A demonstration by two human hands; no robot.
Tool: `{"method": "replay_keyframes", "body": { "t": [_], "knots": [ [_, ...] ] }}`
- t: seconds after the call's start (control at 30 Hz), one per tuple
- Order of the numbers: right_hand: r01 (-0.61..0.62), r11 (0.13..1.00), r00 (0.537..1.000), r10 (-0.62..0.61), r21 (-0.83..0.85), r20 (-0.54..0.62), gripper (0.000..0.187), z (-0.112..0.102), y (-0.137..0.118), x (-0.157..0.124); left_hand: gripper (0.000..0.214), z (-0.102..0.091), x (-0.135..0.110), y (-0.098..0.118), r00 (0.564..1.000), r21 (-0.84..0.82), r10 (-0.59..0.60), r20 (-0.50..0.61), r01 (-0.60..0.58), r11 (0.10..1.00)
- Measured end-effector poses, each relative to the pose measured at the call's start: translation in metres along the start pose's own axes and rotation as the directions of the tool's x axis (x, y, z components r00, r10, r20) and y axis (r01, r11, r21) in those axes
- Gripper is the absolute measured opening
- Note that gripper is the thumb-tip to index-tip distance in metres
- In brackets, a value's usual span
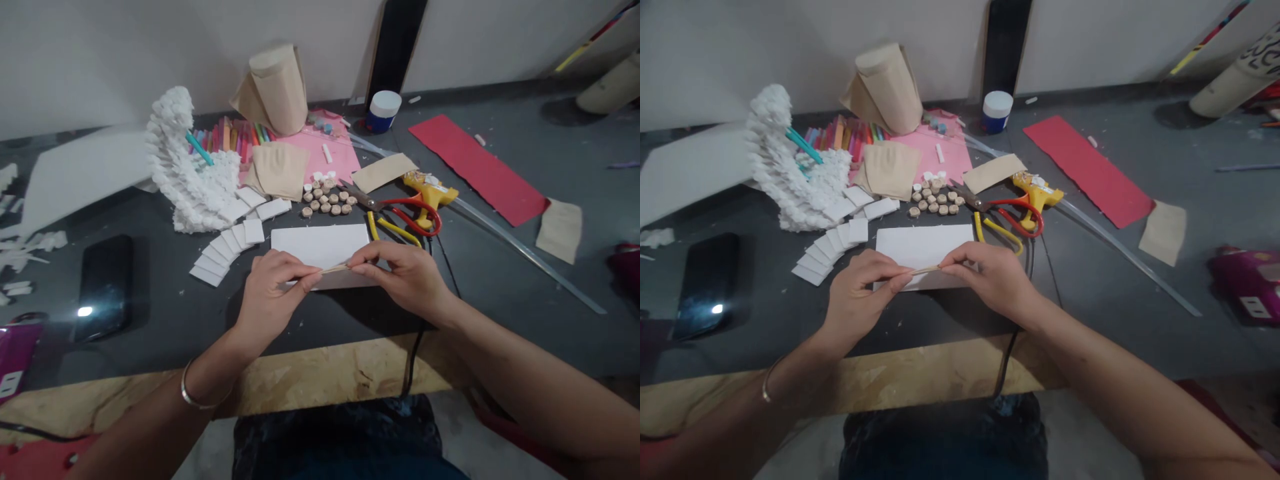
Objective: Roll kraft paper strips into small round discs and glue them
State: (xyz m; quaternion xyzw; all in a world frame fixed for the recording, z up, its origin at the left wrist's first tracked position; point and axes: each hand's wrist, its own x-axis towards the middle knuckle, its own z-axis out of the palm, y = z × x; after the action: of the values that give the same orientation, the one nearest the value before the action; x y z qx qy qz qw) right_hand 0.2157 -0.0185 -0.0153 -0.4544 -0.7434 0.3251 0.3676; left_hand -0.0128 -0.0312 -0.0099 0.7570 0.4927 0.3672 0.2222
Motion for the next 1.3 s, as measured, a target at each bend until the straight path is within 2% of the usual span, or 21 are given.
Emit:
{"method": "replay_keyframes", "body": {
  "t": [0.23, 0.4, 0.47, 0.6, 0.73, 1.0, 1.13, 1.3],
  "knots": [
    [-0.198, 0.963, 0.98, 0.198, 0.181, 0.021, 0.011, 0.002, 0.003, -0.003, 0.008, 0.001, -0.001, 0.003, 1.0, 0.013, 0.022, 0.004, -0.022, 1.0],
    [-0.193, 0.888, 0.974, 0.226, 0.418, -0.031, 0.02, 0.005, 0.001, -0.003, 0.006, 0.003, -0.002, 0.003, 1.0, 0.008, 0.017, -0.003, -0.017, 1.0],
    [-0.19, 0.864, 0.973, 0.229, 0.466, -0.03, 0.024, 0.005, 0.0, -0.003, 0.006, 0.004, -0.001, 0.003, 1.0, -0.01, 0.004, -0.002, -0.004, 1.0],
    [-0.181, 0.886, 0.978, 0.21, 0.427, -0.02, 0.024, 0.004, -0.002, -0.003, 0.009, 0.003, 0.0, 0.003, 0.999, -0.033, -0.038, 0.03, 0.039, 0.999],
    [-0.154, 0.899, 0.982, 0.185, 0.409, -0.037, 0.022, 0.004, -0.005, -0.004, 0.014, 0.003, 0.001, 0.003, 0.996, 0.013, -0.07, 0.051, 0.07, 0.997],
    [-0.131, 0.917, 0.981, 0.175, 0.377, -0.085, 0.029, 0.006, -0.004, -0.003, 0.016, -0.001, 0.007, 0.008, 0.992, 0.139, -0.029, 0.123, 0.012, 0.99],
    [-0.132, 0.921, 0.98, 0.178, 0.365, -0.094, 0.028, 0.007, -0.002, -0.002, 0.016, -0.002, 0.008, 0.012, 0.98, 0.128, -0.055, 0.193, 0.031, 0.991],
    [-0.127, 0.92, 0.979, 0.175, 0.37, -0.1, 0.028, 0.008, 0.0, -0.003, 0.02, -0.001, 0.006, 0.015, 0.965, 0.218, -0.066, 0.253, 0.009, 0.976]
  ]
}}
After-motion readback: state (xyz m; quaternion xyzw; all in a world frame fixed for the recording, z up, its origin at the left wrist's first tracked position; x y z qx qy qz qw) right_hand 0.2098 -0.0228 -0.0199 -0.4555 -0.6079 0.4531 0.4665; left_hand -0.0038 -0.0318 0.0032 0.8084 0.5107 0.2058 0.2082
